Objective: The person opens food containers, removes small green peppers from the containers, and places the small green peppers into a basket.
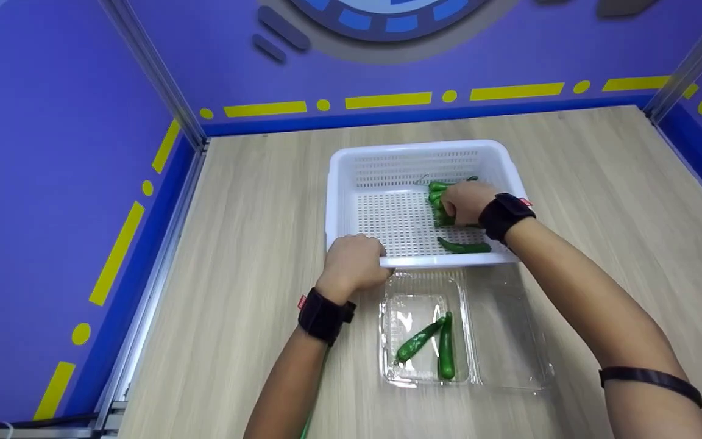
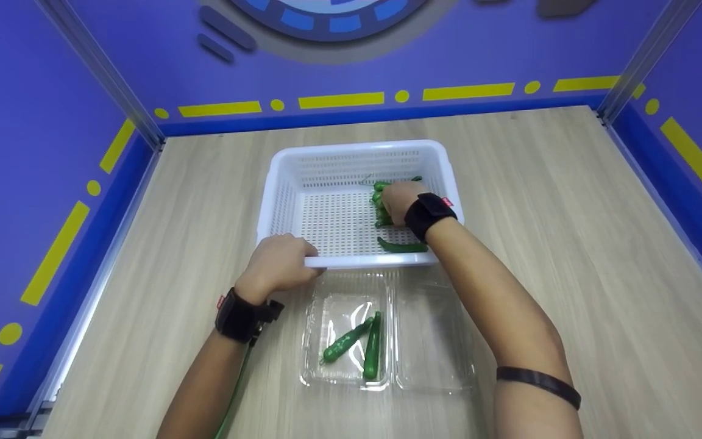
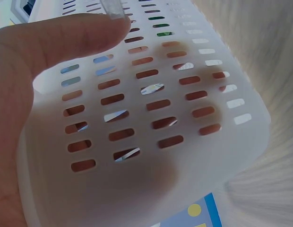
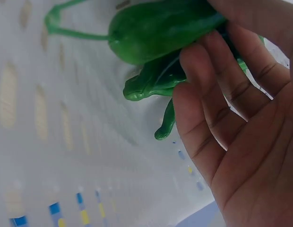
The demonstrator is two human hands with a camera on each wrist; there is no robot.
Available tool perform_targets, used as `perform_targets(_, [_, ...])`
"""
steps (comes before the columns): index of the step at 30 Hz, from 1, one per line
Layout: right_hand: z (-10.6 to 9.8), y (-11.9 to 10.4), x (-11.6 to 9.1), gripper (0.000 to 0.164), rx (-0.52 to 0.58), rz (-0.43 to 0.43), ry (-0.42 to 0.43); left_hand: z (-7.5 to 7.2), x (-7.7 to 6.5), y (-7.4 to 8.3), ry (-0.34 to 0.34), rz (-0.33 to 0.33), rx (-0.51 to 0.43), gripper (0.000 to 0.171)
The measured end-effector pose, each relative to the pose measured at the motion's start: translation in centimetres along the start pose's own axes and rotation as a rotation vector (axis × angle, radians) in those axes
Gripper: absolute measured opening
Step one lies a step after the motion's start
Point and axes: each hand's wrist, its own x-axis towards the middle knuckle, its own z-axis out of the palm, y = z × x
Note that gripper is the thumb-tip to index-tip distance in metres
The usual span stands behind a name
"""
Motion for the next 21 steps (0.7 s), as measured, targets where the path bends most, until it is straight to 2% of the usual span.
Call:
perform_targets(8, [-0.13, 0.22, 0.05, 0.033, 0.017, 0.033, -0.045, -0.03, 0.00, -0.12, 0.008, 0.005, -0.001, 0.027])
perform_targets(11, [-0.38, 0.22, -0.06, 0.036, 0.017, 0.022, -0.048, -0.14, 0.06, -0.18, 0.012, 0.006, 0.006, 0.027])
perform_targets(21, [-0.56, 0.25, -0.40, 0.033, 0.017, 0.038, -0.048, -0.07, 0.05, -0.06, -0.012, 0.004, 0.001, 0.028])
